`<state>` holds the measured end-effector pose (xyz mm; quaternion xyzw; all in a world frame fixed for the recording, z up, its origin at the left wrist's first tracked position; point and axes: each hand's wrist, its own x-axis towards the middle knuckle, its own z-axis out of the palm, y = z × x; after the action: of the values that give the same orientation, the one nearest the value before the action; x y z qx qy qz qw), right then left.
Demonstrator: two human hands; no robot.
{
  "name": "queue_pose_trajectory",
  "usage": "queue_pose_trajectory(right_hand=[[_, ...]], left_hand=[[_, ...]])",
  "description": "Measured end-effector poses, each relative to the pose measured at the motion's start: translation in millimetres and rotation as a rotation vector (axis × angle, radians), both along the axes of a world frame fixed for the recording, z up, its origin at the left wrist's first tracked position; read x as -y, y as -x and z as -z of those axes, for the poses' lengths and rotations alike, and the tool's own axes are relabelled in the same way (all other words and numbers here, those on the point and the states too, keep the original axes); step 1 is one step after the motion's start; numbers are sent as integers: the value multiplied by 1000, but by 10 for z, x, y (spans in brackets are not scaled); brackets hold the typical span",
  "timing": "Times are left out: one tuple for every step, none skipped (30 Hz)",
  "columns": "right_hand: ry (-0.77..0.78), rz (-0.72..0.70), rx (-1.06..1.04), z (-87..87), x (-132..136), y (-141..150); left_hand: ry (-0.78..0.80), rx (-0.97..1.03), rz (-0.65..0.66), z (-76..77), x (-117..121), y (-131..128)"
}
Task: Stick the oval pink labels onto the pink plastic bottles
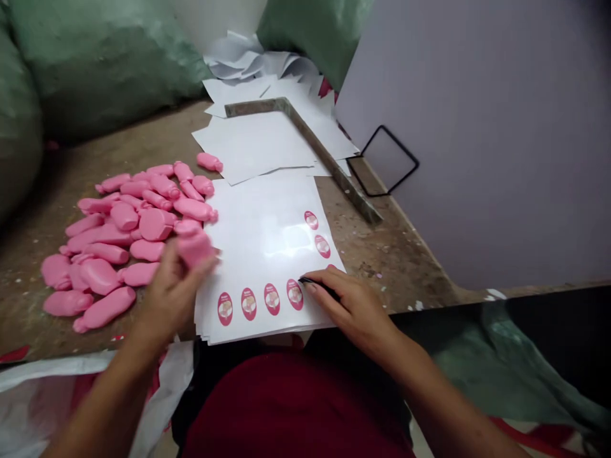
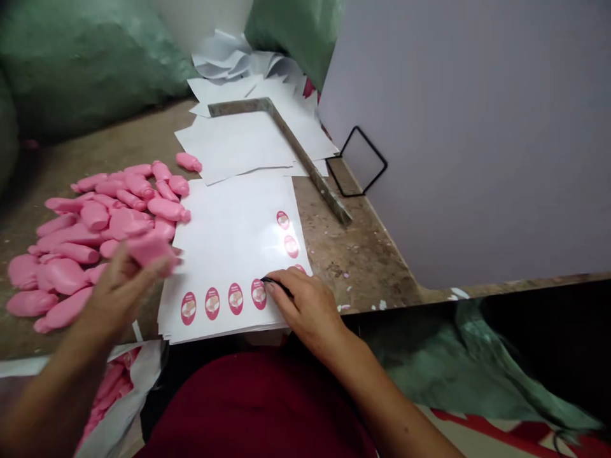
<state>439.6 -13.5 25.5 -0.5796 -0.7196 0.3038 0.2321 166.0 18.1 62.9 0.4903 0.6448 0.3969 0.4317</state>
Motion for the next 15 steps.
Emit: queue_pose_trajectory(right_hand=[[-2, 14, 15, 4, -5, 0], [-9, 29, 39, 5, -12, -2], [-19, 43, 77, 6, -19, -6], [-31, 51, 126, 6, -24, -7], [-47, 55, 178, 7, -28, -6], [-64, 51, 226, 10, -29, -1], [-85, 43, 264, 17, -30, 7], [-108, 33, 293, 26, -29, 17], [-134, 23, 315, 38, -29, 27], [-159, 17, 329, 50, -29, 38], [-182, 11, 336, 62, -29, 46], [-200, 6, 338, 71, -29, 53], [-214, 5, 339, 79, -28, 57], [-223, 2, 337, 83, -26, 58], [-228, 0, 334, 86, -23, 58]], left_hand=[[64, 197, 53, 58, 48, -213], [137, 374, 95, 110, 78, -405], [200, 509, 120, 155, 88, -566], [248, 625, 125, 191, 80, -692], [276, 711, 116, 218, 58, -784], [285, 763, 98, 241, 27, -847], [280, 787, 77, 259, -8, -887], [267, 789, 51, 277, -40, -911], [252, 773, 25, 294, -67, -925], [241, 748, 6, 311, -85, -935], [232, 719, -5, 329, -95, -944], [226, 689, -10, 346, -99, -953], [223, 662, -7, 361, -97, -963], [218, 636, -1, 373, -94, -972], [213, 611, 8, 383, -90, -980]])
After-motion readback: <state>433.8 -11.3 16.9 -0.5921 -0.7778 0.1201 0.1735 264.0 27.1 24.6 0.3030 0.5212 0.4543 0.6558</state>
